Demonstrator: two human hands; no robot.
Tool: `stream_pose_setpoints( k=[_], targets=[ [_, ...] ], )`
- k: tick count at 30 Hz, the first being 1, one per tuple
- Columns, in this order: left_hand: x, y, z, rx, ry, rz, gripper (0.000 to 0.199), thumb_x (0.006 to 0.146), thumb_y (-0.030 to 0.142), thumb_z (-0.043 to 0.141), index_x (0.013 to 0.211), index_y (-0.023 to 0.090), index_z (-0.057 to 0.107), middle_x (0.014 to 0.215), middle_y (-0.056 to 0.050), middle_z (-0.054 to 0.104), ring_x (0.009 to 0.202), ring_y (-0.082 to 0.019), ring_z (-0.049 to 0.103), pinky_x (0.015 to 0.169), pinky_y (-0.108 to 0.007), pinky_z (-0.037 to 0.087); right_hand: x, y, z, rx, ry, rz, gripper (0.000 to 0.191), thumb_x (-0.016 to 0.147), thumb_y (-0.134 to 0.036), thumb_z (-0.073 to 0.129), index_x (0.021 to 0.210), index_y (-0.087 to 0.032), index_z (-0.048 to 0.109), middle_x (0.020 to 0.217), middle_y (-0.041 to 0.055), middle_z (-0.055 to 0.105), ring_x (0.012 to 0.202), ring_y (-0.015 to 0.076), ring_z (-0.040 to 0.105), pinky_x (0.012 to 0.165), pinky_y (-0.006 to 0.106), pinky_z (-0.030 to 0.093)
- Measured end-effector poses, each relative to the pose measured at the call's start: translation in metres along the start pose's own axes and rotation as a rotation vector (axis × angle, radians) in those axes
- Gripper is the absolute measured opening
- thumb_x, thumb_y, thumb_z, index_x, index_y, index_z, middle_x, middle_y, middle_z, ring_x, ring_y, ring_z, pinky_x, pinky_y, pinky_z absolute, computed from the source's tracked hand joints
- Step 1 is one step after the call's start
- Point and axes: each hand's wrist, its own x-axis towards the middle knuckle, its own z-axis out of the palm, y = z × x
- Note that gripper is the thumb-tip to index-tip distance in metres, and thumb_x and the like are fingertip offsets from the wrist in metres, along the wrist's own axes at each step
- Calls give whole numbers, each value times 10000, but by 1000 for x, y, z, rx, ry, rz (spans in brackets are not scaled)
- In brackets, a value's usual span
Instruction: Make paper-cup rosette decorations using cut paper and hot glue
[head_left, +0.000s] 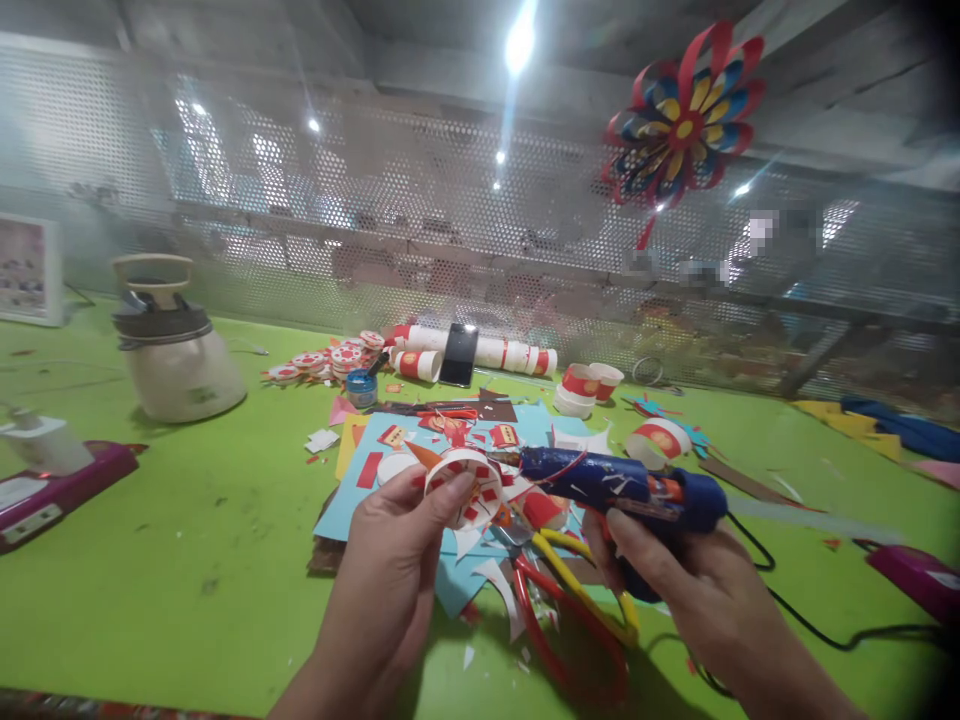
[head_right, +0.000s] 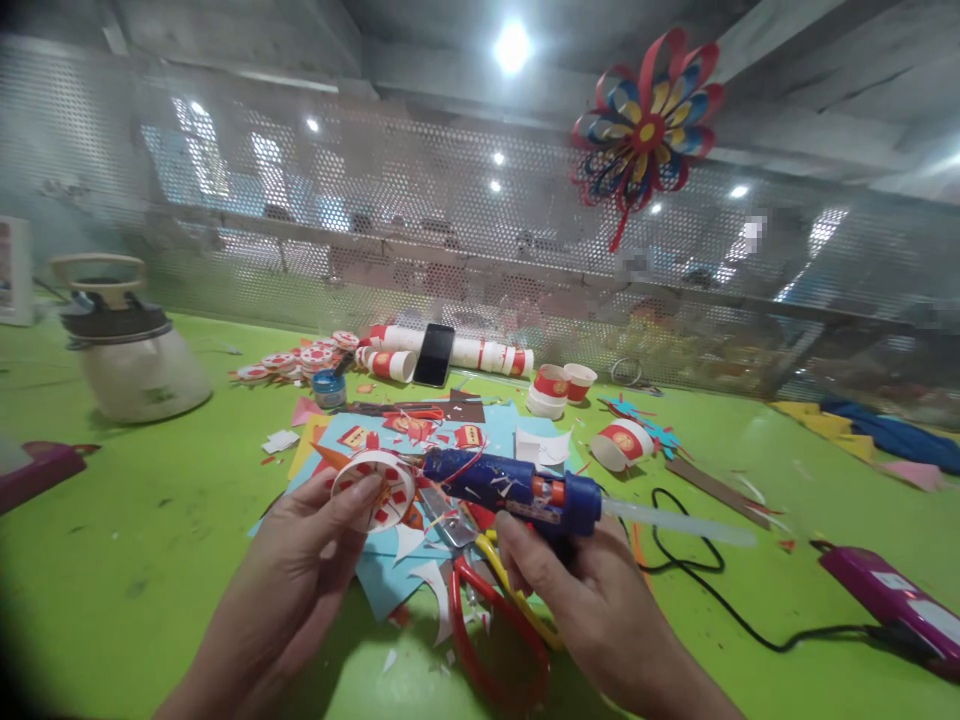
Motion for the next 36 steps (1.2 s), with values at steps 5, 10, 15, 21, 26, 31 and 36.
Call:
stream_pose_setpoints(
  k=[5, 10, 15, 21, 26, 31, 36],
  targets=[
    [-4, 3, -9, 215, -37, 7, 113, 688, 203, 795, 777, 136, 771, 776, -78, 758, 687, -142, 662, 646, -203, 511, 6, 0, -10, -77, -103, -50, 446, 913, -530, 467, 630, -196, 554, 585, 1, 516, 535, 123, 444, 502, 256, 375],
    [-5, 1, -20, 351, -108, 12, 146, 714, 253, 783, 814, 148, 773, 780, -83, 752, 714, -177, 664, 695, -260, 507, 10, -4, -13, -90, -176, -102, 428, 931, -513, 448, 655, -196, 531, 619, 5, 519, 566, 127, 445, 525, 258, 377],
    [-9, 1, -20, 399, -107, 22, 146, 733, 258, 769, 839, 157, 776, 812, -88, 759, 732, -175, 662, 707, -255, 497, 9, -7, -11, -76, -192, -98, 418, 934, -488, 457, 641, -196, 518, 621, 3, 512, 576, 132, 463, 554, 273, 387],
    [-12, 4, -14, 267, -66, 16, 114, 696, 217, 791, 779, 141, 777, 794, -89, 766, 704, -149, 665, 668, -211, 504, 5, -3, -13, -71, -167, -84, 431, 938, -495, 435, 646, -195, 539, 609, 15, 539, 570, 137, 479, 541, 274, 391],
    [-13, 6, -6, 99, -6, 29, 109, 661, 169, 813, 752, 128, 770, 755, -57, 763, 703, -117, 675, 679, -157, 521, -4, -2, -10, -29, -130, -64, 462, 933, -509, 443, 625, -185, 559, 590, 14, 542, 555, 132, 485, 525, 264, 390],
    [-13, 6, -2, -54, 33, 45, 111, 645, 117, 816, 740, 110, 759, 732, -42, 753, 695, -108, 681, 701, -159, 550, -14, -2, 1, 97, -63, 10, 518, 913, -552, 459, 563, -177, 530, 561, 15, 509, 544, 138, 480, 523, 271, 393],
    [-13, 4, 0, -158, 97, 81, 84, 680, 62, 767, 752, 98, 744, 771, -50, 743, 731, -112, 680, 730, -179, 565, -22, -4, 9, 133, -19, 28, 523, 910, -557, 464, 559, -177, 535, 538, 16, 516, 518, 133, 451, 499, 264, 357]
  ],
)
